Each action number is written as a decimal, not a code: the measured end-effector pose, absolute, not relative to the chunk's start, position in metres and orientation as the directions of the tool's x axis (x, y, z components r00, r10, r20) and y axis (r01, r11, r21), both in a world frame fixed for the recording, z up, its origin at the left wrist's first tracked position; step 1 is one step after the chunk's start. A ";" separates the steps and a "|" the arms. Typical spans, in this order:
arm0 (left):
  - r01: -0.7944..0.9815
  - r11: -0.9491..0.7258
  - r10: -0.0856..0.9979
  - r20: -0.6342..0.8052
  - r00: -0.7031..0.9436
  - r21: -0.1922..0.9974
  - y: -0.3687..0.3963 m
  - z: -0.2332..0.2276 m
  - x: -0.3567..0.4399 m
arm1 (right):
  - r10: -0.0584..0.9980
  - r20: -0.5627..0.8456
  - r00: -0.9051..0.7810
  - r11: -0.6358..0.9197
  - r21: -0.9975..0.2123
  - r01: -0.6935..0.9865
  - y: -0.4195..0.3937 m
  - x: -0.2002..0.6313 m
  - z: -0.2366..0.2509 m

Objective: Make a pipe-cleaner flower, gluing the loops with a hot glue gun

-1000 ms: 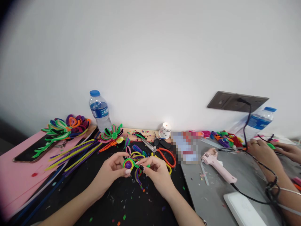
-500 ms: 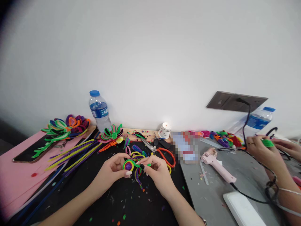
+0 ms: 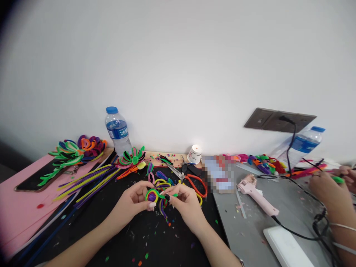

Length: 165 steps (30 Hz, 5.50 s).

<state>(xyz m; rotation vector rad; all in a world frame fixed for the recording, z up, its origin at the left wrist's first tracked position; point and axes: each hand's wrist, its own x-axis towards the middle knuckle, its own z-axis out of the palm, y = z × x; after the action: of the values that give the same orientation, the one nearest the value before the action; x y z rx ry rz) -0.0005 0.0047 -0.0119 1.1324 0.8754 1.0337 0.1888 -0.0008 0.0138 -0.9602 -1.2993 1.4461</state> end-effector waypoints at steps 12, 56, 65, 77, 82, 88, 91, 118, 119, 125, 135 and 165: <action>-0.206 0.105 0.950 -0.036 0.311 0.973 0.002 -0.008 0.000 | 0.966 0.039 -0.255 0.007 -0.992 -0.125 0.000 0.188 0.014; -0.198 0.102 0.955 -0.040 0.295 0.975 0.003 -0.007 0.001 | 0.972 0.014 -0.233 0.001 -0.998 -0.058 -0.001 0.188 0.015; -0.214 0.107 0.953 -0.039 0.299 0.971 0.002 -0.007 0.001 | 0.972 0.028 -0.232 0.013 -0.998 -0.062 0.000 0.188 0.014; -0.201 0.104 0.954 -0.040 0.296 0.974 0.003 -0.007 0.000 | 0.971 0.028 -0.236 0.016 -0.999 -0.051 0.000 0.188 0.014; -0.202 0.106 0.956 -0.043 0.291 0.974 0.003 -0.007 0.001 | 0.972 0.023 -0.234 0.011 -0.999 -0.053 0.000 0.188 0.013; -0.208 0.102 0.955 -0.037 0.294 0.973 0.003 -0.006 0.001 | 0.972 0.026 -0.233 0.011 -0.998 -0.064 -0.001 0.188 0.014; -0.212 0.109 0.955 -0.043 0.294 0.971 0.003 -0.005 0.001 | 0.971 0.031 -0.239 0.012 -0.997 -0.082 -0.001 0.188 0.014; -0.229 0.098 0.964 -0.035 0.265 0.968 0.002 -0.002 0.002 | 0.967 0.038 -0.253 0.008 -0.993 -0.119 0.000 0.189 0.012; -0.231 0.096 0.964 -0.033 0.263 0.968 0.002 -0.002 0.002 | 0.967 0.037 -0.253 0.007 -0.993 -0.118 0.000 0.189 0.012; -0.241 0.091 0.965 -0.025 0.262 0.966 0.002 -0.002 0.002 | 0.966 0.039 -0.256 0.008 -0.992 -0.124 0.000 0.189 0.011; -0.250 0.091 0.962 -0.020 0.272 0.964 0.002 -0.004 0.001 | 0.967 0.035 -0.254 0.003 -0.992 -0.126 -0.001 0.189 0.012; -0.235 0.080 0.962 -0.013 0.274 0.969 0.001 -0.004 0.000 | 0.972 0.015 -0.234 -0.002 -0.997 -0.075 -0.001 0.188 0.015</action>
<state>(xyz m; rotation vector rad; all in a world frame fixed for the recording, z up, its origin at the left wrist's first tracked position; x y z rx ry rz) 0.0003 0.0013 -0.0038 1.1128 0.8547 1.0819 0.1875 -0.0013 0.0152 -1.0274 -1.3257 1.4098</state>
